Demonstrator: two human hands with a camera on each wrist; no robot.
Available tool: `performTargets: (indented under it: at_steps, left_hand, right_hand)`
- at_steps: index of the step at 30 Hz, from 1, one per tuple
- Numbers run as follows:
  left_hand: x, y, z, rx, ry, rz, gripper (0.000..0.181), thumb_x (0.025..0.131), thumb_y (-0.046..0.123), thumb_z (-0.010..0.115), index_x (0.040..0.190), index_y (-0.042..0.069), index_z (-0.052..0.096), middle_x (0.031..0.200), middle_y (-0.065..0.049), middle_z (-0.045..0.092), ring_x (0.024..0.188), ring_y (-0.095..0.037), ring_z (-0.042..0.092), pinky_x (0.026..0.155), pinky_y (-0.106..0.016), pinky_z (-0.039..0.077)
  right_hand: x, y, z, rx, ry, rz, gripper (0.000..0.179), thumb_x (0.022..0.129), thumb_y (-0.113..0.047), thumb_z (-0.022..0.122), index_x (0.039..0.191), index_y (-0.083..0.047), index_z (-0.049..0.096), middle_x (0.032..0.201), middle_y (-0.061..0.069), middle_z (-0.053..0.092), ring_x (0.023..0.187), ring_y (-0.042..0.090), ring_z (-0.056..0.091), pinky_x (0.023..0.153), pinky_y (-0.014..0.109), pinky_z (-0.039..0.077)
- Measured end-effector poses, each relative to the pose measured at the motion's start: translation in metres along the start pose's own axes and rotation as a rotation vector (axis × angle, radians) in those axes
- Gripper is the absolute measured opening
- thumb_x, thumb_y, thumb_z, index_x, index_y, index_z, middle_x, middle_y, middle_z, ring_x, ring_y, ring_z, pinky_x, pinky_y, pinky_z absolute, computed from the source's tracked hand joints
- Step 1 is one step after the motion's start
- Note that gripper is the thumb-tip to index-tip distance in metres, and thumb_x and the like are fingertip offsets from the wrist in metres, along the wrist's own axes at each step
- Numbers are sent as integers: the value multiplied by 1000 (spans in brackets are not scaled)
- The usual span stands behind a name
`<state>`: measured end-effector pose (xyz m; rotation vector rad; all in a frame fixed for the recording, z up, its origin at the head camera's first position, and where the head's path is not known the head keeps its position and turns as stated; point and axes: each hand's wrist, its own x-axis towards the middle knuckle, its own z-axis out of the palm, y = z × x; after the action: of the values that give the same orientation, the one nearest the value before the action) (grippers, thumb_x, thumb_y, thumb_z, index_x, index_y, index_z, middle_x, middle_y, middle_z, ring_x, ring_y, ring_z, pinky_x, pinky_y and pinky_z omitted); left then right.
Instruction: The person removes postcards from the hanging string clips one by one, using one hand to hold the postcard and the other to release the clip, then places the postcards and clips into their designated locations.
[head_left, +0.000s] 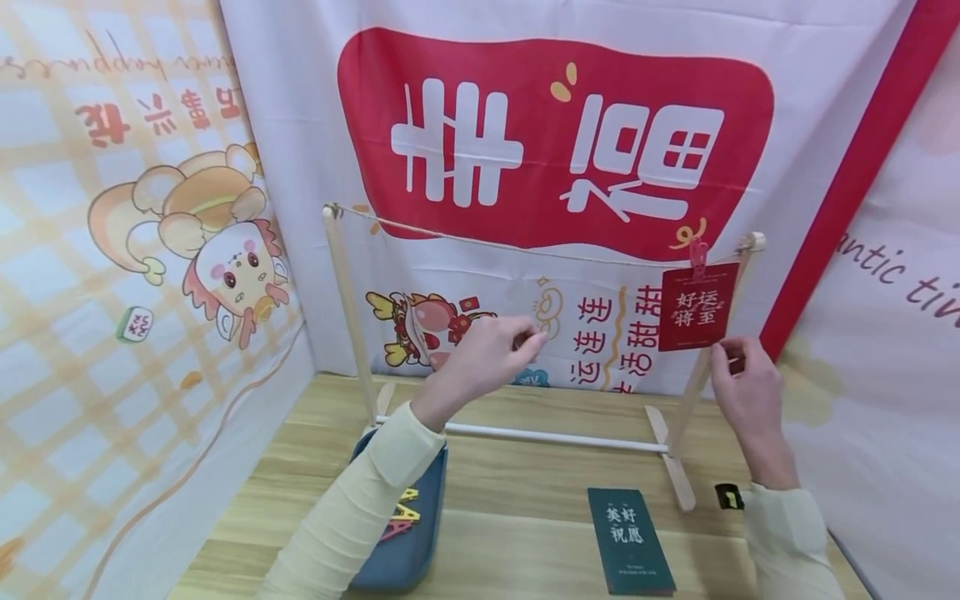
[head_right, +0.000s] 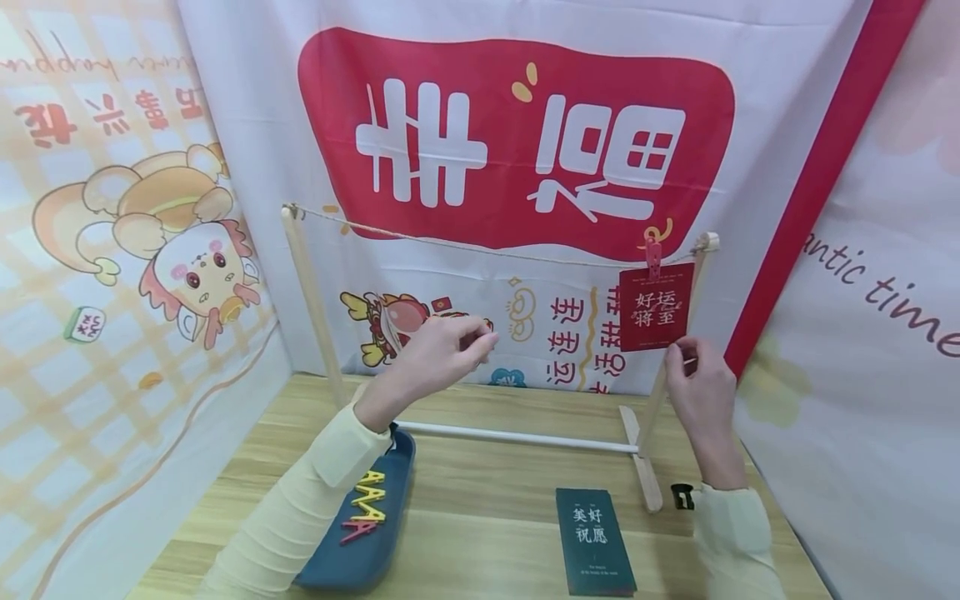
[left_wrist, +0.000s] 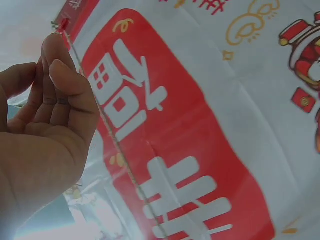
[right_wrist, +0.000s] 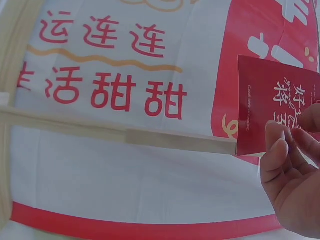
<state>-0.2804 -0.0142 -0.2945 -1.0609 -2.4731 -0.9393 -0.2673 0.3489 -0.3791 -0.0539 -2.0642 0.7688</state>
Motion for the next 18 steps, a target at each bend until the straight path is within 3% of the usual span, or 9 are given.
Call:
performTargets:
  at_steps: [6, 18]
  left_hand:
    - [21, 17, -8, 6, 9, 67, 15, 97, 27, 61, 91, 14, 66, 70, 4, 60, 58, -10, 52, 56, -19, 45]
    - [75, 54, -18, 58, 7, 84, 19, 97, 31, 60, 96, 13, 67, 78, 3, 65, 65, -8, 57, 64, -15, 49]
  right_hand:
    - [8, 1, 0, 16, 7, 4, 23, 94, -18, 59, 103, 3, 64, 87, 18, 66, 68, -18, 41, 62, 4, 34]
    - [17, 6, 0, 1, 34, 16, 25, 95, -18, 57, 107, 3, 64, 89, 17, 65, 69, -15, 41, 63, 6, 33]
